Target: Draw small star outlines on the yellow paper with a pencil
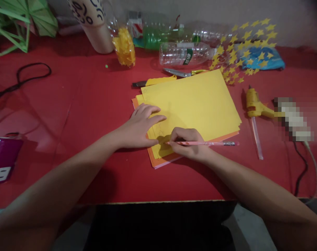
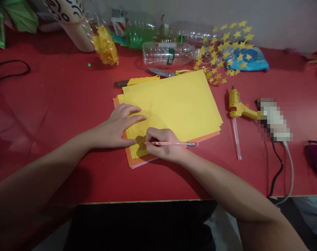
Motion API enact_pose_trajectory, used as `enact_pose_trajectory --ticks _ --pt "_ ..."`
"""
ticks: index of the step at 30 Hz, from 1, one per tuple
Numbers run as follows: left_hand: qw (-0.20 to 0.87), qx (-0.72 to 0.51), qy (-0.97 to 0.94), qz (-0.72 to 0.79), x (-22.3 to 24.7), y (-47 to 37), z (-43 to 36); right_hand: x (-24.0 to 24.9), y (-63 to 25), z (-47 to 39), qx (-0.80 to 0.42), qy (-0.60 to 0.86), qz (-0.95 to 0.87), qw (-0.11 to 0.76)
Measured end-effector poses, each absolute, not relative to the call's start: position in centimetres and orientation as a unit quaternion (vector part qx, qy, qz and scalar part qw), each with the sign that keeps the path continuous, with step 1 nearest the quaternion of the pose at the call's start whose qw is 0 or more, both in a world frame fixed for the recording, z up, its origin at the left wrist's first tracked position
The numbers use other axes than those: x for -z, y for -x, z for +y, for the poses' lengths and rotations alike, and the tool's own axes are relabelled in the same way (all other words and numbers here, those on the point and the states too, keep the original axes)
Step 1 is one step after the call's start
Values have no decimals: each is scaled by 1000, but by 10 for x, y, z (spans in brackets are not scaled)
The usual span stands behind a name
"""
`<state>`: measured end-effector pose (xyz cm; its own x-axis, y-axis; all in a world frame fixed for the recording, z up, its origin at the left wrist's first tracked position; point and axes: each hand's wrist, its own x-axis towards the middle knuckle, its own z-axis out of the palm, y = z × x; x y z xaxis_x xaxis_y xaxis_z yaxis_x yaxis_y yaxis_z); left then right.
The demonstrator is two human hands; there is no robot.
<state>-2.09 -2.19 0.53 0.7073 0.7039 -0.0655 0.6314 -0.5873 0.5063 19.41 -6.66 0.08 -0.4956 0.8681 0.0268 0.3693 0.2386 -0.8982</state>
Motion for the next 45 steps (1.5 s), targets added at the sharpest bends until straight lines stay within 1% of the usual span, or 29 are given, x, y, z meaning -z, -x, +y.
enact_pose_trajectory --ticks 7,22,31,38,45 --pt "256 -74 -887 377 -5 21 -22 -1 -194 -67 -451 408 -746 270" --pt "249 -85 -891 371 -3 21 -22 -4 -193 -68 -454 428 -749 221" --pt "249 -79 -890 373 -4 21 -22 -6 -191 -69 -437 419 -759 240" --pt "250 -71 -890 374 -6 21 -22 -7 -190 -71 -434 443 -745 244" --pt "252 -73 -889 375 -5 21 -22 -5 -190 -72 -429 466 -724 273"
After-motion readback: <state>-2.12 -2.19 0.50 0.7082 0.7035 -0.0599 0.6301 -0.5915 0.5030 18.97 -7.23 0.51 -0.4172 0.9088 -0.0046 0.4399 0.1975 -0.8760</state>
